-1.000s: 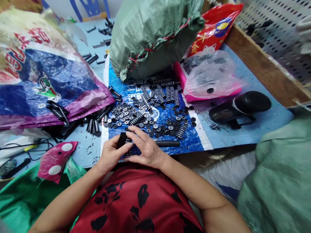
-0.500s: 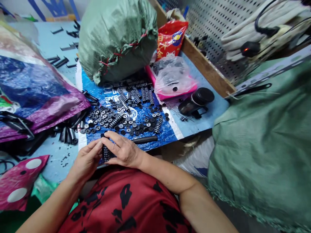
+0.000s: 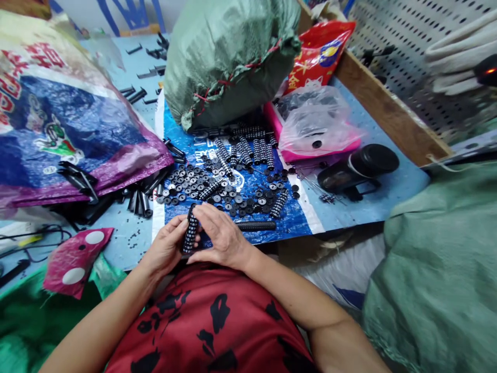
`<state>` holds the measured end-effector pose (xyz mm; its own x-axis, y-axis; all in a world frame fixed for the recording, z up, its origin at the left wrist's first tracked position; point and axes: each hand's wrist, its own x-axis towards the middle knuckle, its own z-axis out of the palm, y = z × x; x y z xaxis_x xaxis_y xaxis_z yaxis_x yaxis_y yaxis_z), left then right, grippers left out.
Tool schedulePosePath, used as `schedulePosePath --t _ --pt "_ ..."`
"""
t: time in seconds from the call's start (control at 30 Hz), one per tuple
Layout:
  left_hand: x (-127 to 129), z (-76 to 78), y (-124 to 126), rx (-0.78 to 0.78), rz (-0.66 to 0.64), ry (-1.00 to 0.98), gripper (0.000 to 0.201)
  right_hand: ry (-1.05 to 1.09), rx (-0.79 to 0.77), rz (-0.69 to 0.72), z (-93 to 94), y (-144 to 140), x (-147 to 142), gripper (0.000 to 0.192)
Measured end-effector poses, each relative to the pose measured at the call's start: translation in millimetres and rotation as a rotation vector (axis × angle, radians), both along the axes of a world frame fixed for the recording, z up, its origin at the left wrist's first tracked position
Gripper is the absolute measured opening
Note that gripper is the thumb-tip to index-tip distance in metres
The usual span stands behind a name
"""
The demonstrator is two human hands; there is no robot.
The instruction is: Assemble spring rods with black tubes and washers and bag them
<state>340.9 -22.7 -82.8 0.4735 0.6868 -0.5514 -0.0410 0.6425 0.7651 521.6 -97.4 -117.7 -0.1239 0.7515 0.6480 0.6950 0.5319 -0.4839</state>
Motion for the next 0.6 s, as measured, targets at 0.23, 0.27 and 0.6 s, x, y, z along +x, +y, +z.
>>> schedulePosePath --t 0.23,0.27,0.6 --pt "-48.4 -17.6 37.9 1.044 -0.131 0.655 0.032 -0.346 -0.21 -0.241 -11.2 -20.0 19.5 0.013" --pt "-53.3 -17.8 43.9 1.103 -0.22 0.739 0.031 -0.331 -0.193 -0.246 -9.5 -20.1 19.9 0.014" --pt "-49.6 -16.8 65.8 0.859 -0.474 0.765 0.041 -0.291 -0.263 -0.223 10.1 18.5 -3.9 0.03"
